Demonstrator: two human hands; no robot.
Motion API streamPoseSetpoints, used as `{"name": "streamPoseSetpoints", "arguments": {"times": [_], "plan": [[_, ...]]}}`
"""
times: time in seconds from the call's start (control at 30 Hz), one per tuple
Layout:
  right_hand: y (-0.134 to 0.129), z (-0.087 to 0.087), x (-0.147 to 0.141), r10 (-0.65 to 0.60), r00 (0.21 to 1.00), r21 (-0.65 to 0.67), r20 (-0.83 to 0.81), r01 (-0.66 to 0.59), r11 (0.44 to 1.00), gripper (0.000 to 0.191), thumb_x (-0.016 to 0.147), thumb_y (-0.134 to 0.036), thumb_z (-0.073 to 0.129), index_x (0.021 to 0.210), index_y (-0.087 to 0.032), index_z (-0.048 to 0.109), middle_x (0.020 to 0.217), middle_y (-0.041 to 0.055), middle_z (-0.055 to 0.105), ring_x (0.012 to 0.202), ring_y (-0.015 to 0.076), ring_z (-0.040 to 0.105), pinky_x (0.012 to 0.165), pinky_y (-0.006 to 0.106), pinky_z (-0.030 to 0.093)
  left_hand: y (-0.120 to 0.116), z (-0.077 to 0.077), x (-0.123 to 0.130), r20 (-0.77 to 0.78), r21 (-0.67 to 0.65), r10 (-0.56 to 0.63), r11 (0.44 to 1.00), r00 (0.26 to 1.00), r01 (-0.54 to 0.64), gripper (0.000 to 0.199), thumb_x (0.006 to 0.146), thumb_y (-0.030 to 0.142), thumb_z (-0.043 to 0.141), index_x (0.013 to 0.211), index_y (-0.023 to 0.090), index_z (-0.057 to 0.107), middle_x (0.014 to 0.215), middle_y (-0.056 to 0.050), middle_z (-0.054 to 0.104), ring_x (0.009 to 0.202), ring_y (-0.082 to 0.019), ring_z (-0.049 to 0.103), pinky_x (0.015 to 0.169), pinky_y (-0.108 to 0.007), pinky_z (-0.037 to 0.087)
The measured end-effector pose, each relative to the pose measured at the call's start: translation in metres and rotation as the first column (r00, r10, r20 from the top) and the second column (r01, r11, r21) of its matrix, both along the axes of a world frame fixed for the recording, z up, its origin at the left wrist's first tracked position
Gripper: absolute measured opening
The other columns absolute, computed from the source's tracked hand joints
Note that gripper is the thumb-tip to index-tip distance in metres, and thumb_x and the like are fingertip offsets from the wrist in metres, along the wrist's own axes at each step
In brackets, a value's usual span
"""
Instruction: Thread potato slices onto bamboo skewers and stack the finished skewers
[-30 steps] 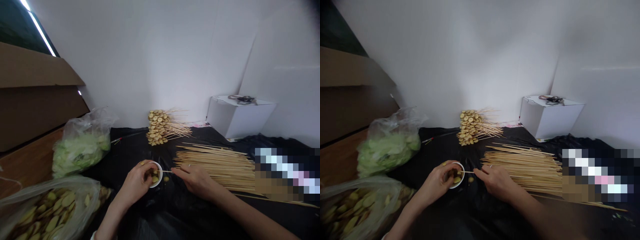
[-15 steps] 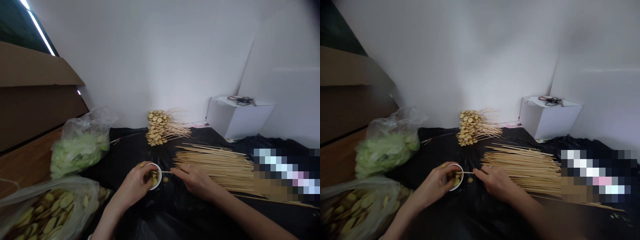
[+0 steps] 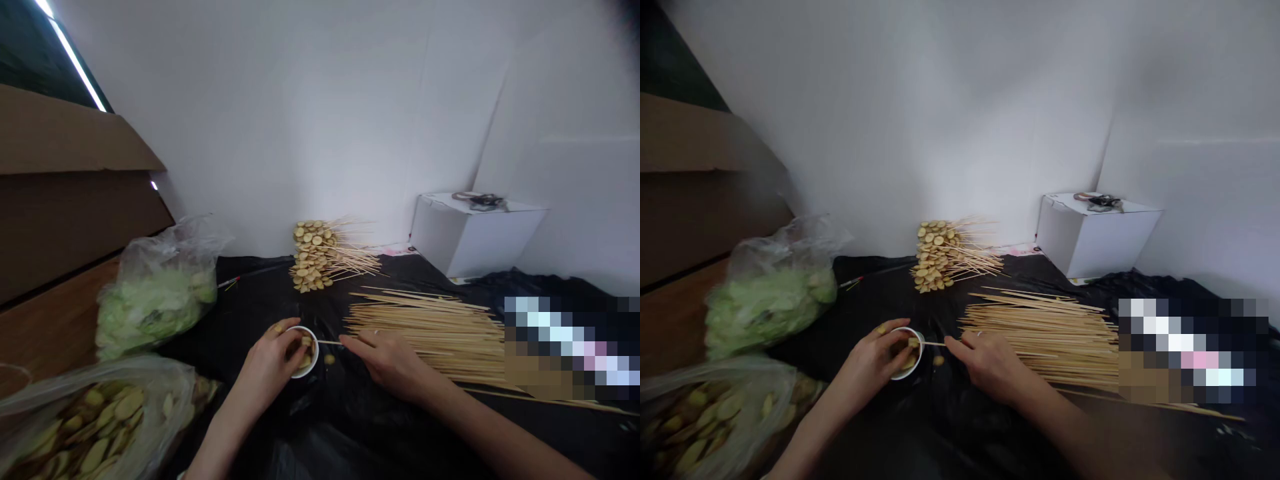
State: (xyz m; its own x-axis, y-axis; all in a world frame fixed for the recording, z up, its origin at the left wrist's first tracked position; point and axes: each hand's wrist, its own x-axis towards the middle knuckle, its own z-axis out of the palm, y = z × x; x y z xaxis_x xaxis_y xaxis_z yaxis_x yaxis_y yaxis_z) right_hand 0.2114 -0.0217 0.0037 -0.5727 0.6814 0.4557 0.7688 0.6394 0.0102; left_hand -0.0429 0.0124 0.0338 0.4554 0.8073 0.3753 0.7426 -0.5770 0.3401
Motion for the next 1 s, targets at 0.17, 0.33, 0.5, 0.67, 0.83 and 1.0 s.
{"name": "streamPoseSetpoints", "arguments": {"times": [0.17, 0.33, 0.5, 0.67, 0.83, 1.0], "plan": [[0.001, 0.001, 0.001, -0.038, 0.999, 0.022, -0.002, 0.038, 0.999, 0.042, 0.084, -0.008, 0.051, 0.125, -0.020, 0.054, 0.088, 0.0032, 0.063, 0.068, 0.0151, 0.057, 0.056, 0.027, 0.033, 0.000, 0.005, 0.003, 0.198, 0.082, 0.098, 0.990, 0.975, -0.116, 0.015, 0.082, 0.032, 0.056, 0.078, 0.020, 0.064, 0.118, -0.010, 0.064, 0.105, -0.024, 0.061, 0.092, -0.039, 0.047], [0.001, 0.000, 0.001, -0.049, 0.999, 0.042, -0.011, 0.049, 0.998, 0.045, 0.082, -0.006, 0.050, 0.125, -0.019, 0.055, 0.088, 0.0031, 0.064, 0.069, 0.0156, 0.059, 0.056, 0.027, 0.034, -0.002, 0.012, 0.002, 0.479, 0.082, 0.212, 0.956, 0.852, -0.283, 0.014, 0.078, 0.033, 0.060, 0.075, 0.020, 0.062, 0.115, -0.010, 0.065, 0.107, -0.027, 0.058, 0.096, -0.043, 0.042], [0.002, 0.000, 0.003, -0.061, 0.998, 0.064, -0.029, 0.062, 0.996, 0.046, 0.080, -0.004, 0.049, 0.124, -0.018, 0.056, 0.086, 0.0040, 0.065, 0.067, 0.0160, 0.060, 0.055, 0.026, 0.036, -0.011, 0.018, 0.010, 0.847, -0.324, 0.267, 0.945, 0.461, 0.048, 0.018, 0.077, 0.034, 0.064, 0.081, 0.018, 0.057, 0.101, -0.008, 0.069, 0.082, -0.021, 0.065, 0.067, -0.030, 0.053], [0.004, 0.002, 0.007, -0.083, 0.995, 0.052, -0.056, 0.085, 0.995, 0.047, 0.080, -0.004, 0.047, 0.124, -0.017, 0.057, 0.093, 0.0070, 0.067, 0.071, 0.0169, 0.062, 0.060, 0.026, 0.042, -0.025, 0.018, 0.031, 0.804, -0.580, 0.533, 0.602, 0.265, 0.549, 0.021, 0.073, 0.024, 0.067, 0.088, 0.016, 0.055, 0.086, -0.009, 0.070, 0.069, -0.017, 0.067, 0.052, -0.021, 0.050], [0.006, 0.002, 0.010, -0.121, 0.991, 0.032, -0.049, 0.122, 0.992, 0.049, 0.078, -0.003, 0.045, 0.125, -0.015, 0.057, 0.096, 0.0091, 0.068, 0.076, 0.0188, 0.063, 0.064, 0.028, 0.047, -0.032, 0.000, 0.046, 0.620, -0.572, 0.727, 0.161, 0.295, 0.804, 0.014, 0.075, 0.020, 0.062, 0.087, 0.014, 0.056, 0.075, -0.008, 0.066, 0.055, -0.011, 0.061, 0.044, -0.014, 0.044], [0.007, 0.002, 0.012, -0.109, 0.990, -0.006, -0.085, 0.109, 0.994, 0.047, 0.080, -0.004, 0.045, 0.125, -0.015, 0.057, 0.098, 0.0102, 0.068, 0.080, 0.0200, 0.064, 0.068, 0.029, 0.049, -0.029, -0.011, 0.047, 0.541, -0.587, 0.784, 0.092, 0.305, 0.804, 0.011, 0.080, 0.017, 0.058, 0.088, 0.009, 0.059, 0.066, -0.004, 0.058, 0.046, -0.005, 0.051, 0.035, -0.008, 0.032]]}}
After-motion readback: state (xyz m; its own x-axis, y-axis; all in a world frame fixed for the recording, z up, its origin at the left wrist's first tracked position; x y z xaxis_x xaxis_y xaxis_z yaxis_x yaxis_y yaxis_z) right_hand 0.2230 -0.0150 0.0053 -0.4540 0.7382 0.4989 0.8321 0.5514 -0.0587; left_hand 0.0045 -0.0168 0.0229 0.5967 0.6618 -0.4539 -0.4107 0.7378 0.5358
